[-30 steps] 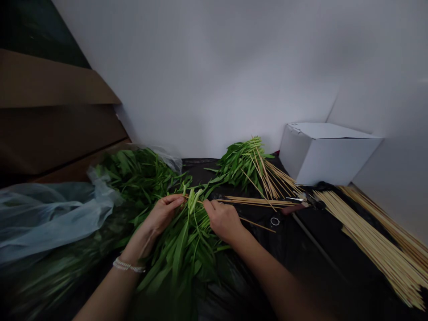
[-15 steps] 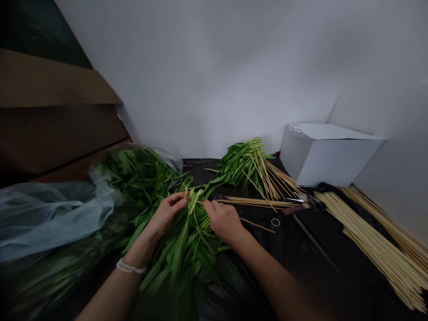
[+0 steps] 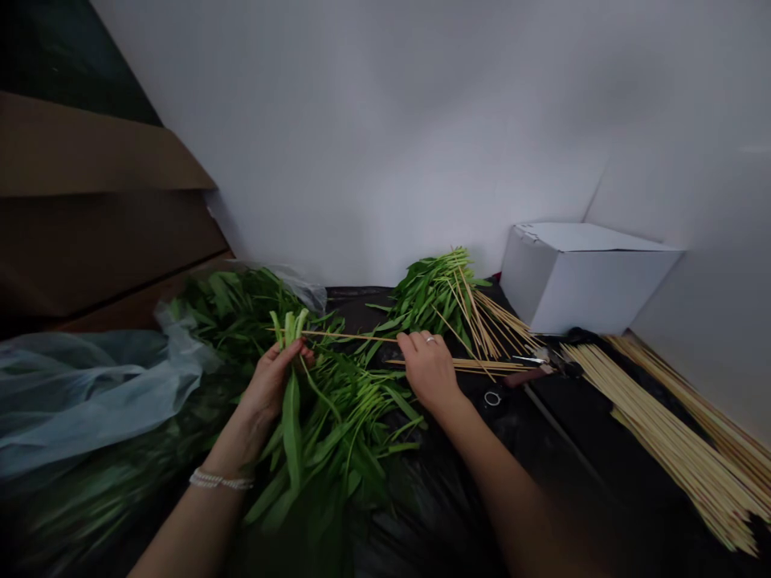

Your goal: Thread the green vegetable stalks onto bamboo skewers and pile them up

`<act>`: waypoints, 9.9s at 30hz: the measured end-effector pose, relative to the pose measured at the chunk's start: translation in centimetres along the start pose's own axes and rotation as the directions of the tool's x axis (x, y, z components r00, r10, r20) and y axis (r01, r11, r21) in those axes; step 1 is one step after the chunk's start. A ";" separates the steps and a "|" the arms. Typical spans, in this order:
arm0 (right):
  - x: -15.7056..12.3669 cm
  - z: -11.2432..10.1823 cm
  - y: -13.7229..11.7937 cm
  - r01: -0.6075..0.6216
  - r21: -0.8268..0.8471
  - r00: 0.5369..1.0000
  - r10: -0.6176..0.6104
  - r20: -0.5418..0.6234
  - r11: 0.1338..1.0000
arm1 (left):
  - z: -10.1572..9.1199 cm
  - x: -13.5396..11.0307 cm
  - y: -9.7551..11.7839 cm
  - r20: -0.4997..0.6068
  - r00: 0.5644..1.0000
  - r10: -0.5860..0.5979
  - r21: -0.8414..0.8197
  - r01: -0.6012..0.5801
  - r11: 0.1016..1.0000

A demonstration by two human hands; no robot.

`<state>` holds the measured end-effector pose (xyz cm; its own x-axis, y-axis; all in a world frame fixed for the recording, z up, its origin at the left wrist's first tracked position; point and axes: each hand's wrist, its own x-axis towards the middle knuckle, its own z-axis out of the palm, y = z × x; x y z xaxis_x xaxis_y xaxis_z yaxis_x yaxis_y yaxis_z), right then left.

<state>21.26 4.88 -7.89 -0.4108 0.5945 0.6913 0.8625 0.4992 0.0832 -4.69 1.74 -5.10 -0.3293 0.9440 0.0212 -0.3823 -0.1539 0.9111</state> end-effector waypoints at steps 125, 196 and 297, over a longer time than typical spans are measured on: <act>-0.6 -0.1 -2.1 0.209 0.078 0.973 -0.199 -0.118 0.975 | 0.3 -0.1 -1.3 0.052 0.990 -0.134 0.019 0.133 0.991; -1.4 0.6 -4.0 0.232 0.032 0.968 -0.228 -0.102 0.972 | 0.7 -0.8 -2.1 0.167 0.947 -0.274 0.027 0.274 0.961; -1.1 0.2 -3.2 0.209 0.067 0.975 -0.202 -0.098 0.976 | 1.2 -1.1 -0.9 0.165 0.978 -0.131 -0.044 0.140 0.989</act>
<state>18.93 2.80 -9.06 -0.5455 0.4170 0.7270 0.7359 0.6534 0.1774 -2.94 1.16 -5.40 -0.1293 0.9911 -0.0310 -0.4625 -0.0327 0.8860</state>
